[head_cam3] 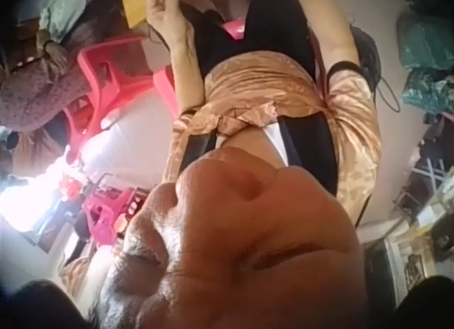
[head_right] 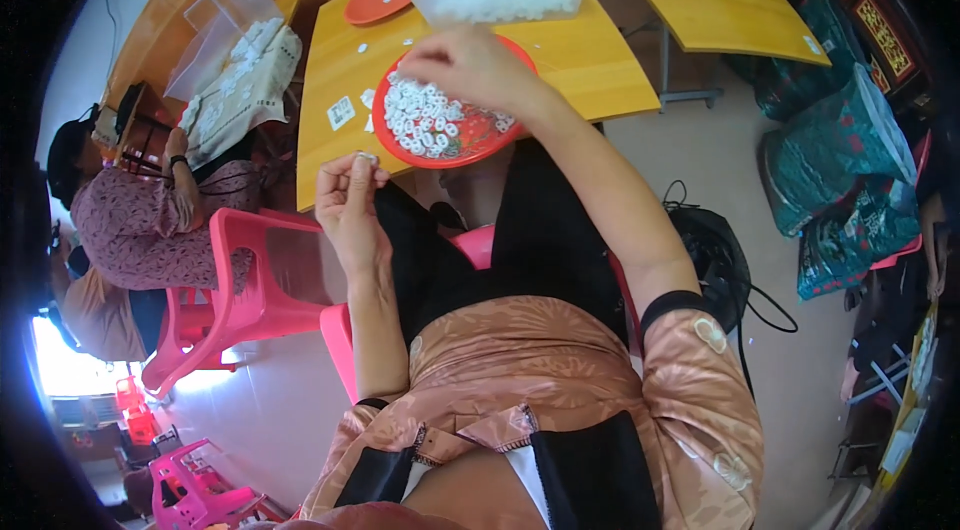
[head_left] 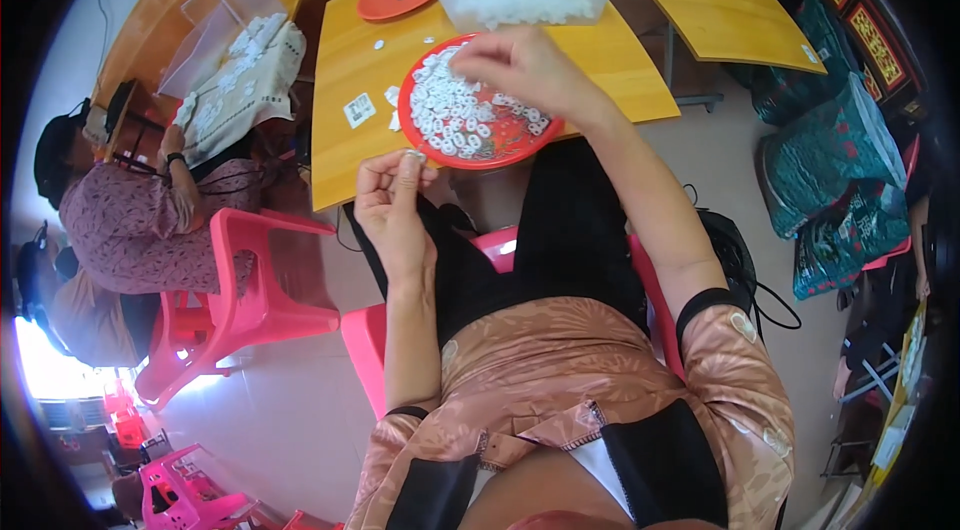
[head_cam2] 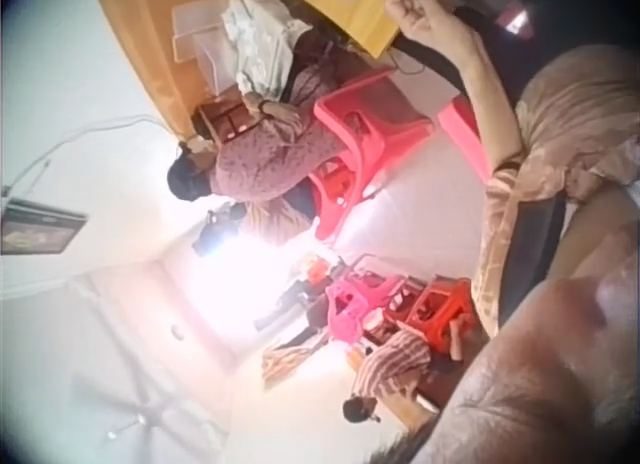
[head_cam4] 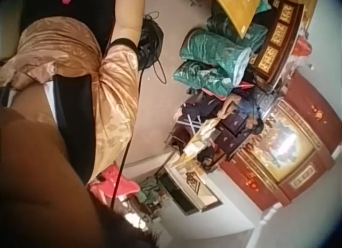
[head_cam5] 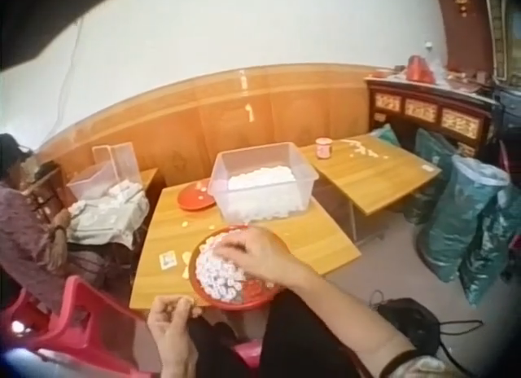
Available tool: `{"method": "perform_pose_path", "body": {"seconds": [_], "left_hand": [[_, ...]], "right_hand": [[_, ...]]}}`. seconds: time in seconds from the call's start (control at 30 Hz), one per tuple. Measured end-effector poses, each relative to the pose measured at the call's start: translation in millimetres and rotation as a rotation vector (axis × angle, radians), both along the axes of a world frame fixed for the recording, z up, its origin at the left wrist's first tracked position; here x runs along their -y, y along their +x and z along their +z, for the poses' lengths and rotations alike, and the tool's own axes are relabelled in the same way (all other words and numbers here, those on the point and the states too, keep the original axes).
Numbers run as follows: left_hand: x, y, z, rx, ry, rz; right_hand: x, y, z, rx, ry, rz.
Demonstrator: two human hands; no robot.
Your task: Inspecting and joining small white plastic components at a manufacturing workbench.
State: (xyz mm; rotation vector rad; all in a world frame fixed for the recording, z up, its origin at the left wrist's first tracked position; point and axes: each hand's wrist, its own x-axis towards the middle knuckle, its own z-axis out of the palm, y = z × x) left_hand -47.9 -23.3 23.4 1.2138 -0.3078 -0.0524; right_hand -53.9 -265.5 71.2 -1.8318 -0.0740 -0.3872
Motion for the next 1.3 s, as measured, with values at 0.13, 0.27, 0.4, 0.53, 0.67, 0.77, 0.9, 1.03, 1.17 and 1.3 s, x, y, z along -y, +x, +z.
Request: {"method": "perform_pose_path", "body": {"seconds": [0.13, 0.27, 0.4, 0.53, 0.67, 0.77, 0.9, 1.03, 1.17, 1.3], "left_hand": [[0, 11, -9, -0.033, -0.047, -0.011], [9, 3, -18, -0.046, -0.042, -0.048], [16, -2, -18, -0.080, -0.026, -0.041], [15, 0, -17, -0.079, -0.032, -0.045], [15, 0, -19, -0.085, -0.036, -0.045], [14, 0, -21, -0.091, -0.024, -0.052], [18, -4, -18, -0.096, -0.032, -0.074], [14, 0, -18, -0.104, -0.030, -0.051], [12, 2, -21, -0.098, -0.033, -0.054], [16, -2, -16, -0.111, -0.038, -0.069]], "right_hand": [[59, 21, -43, -0.012, -0.344, -0.318], [75, 31, -97, -0.022, -0.507, -0.448], [62, 38, -109, -0.128, -0.585, -0.378], [59, 48, -120, -0.192, -0.606, -0.355], [61, 61, -130, -0.193, -0.669, -0.339], [51, 73, -134, -0.100, -0.661, -0.315], [43, 83, -145, 0.128, -0.784, -0.308], [37, 83, -139, -0.148, -0.892, -0.216], [28, 76, -119, -0.152, -0.860, -0.204], [14, 79, -117, 0.064, -0.775, -0.072]]}}
